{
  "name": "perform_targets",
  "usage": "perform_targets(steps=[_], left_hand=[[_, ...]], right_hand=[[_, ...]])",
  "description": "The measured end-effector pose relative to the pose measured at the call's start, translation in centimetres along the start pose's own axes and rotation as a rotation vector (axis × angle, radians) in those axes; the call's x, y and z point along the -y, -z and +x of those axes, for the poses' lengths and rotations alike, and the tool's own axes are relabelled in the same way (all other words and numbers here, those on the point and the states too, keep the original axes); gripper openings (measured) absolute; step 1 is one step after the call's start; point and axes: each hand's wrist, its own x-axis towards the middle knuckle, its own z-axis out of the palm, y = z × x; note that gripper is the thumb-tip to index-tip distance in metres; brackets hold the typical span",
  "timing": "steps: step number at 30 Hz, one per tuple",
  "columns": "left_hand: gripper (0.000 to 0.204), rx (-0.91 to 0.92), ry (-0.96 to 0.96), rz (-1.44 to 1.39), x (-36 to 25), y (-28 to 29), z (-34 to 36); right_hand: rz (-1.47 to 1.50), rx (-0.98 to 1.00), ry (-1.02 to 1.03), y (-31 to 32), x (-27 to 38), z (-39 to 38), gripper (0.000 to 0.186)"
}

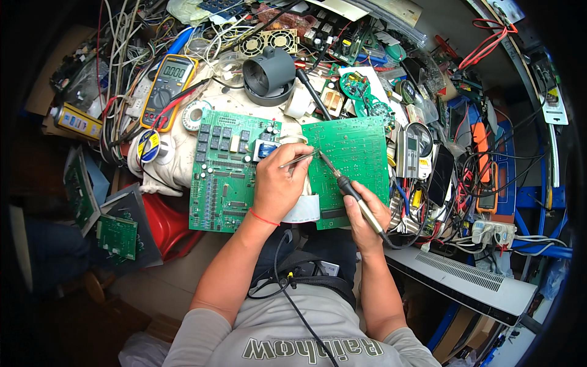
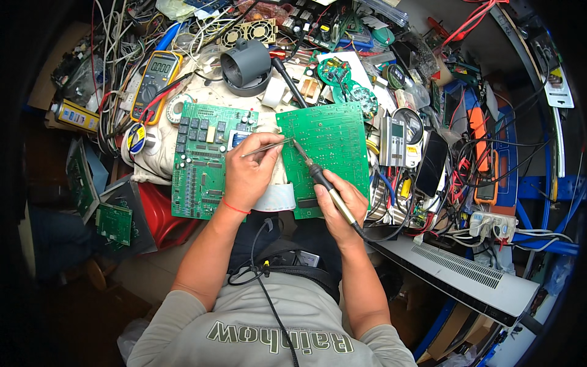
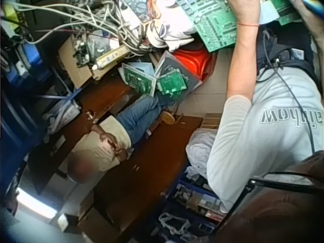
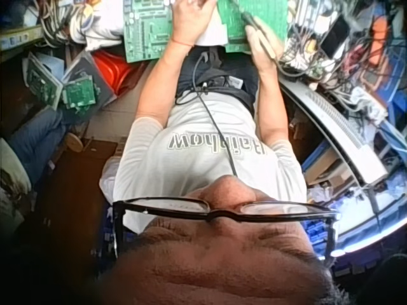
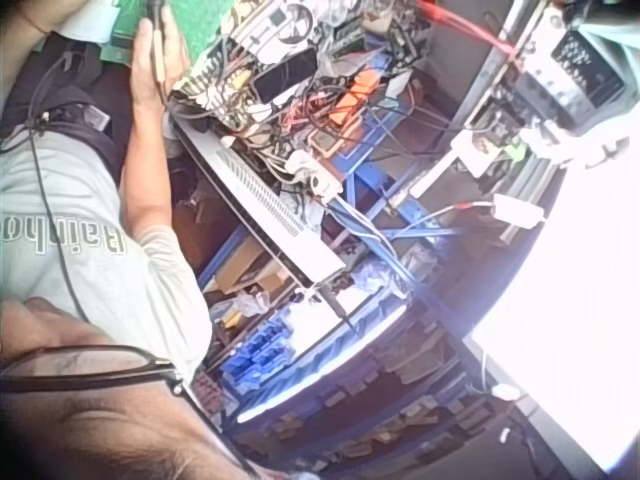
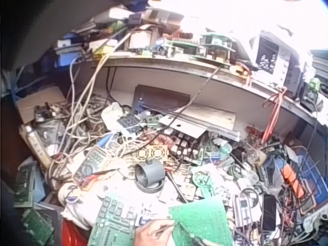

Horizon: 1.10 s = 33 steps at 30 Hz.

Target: The person solders multiple points on a green circuit board using a soldering iron and solder wire, then uses a multimeter to test continuity on the board. The person also briefly inspects the board with a magnifying glass.

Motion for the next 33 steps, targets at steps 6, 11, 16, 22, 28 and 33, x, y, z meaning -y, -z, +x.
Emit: perform_targets(steps=[6,11,16,22,28,33], left_hand=[[0.015,-0.002,-0.031,0.031,0.15,0.08,-0.02],[0.014,-0.012,-0.051,0.055,0.05,0.14,0.02],[0.014,-0.01,-0.047,0.064,-0.01,0.16,0.03],[0.014,-0.004,-0.044,0.065,-0.06,0.2,0.09],[0.014,-0.006,-0.05,0.083,-0.25,0.16,0.17],[0.013,-0.012,-0.058,0.092,-0.31,0.11,0.21]], right_hand=[[0.053,-0.046,-0.042,-0.37,-0.2,-0.16,0.034],[0.026,-0.004,-0.026,-0.06,-0.27,-0.06,0.032],[0.025,-0.001,-0.017,0.0,-0.14,0.04,0.032],[0.029,-0.015,-0.001,-0.02,-0.11,0.09,0.032],[0.042,-0.034,-0.035,-0.23,-0.25,0.03,0.033],[0.05,-0.049,-0.02,-0.31,-0.5,-0.01,0.034]])
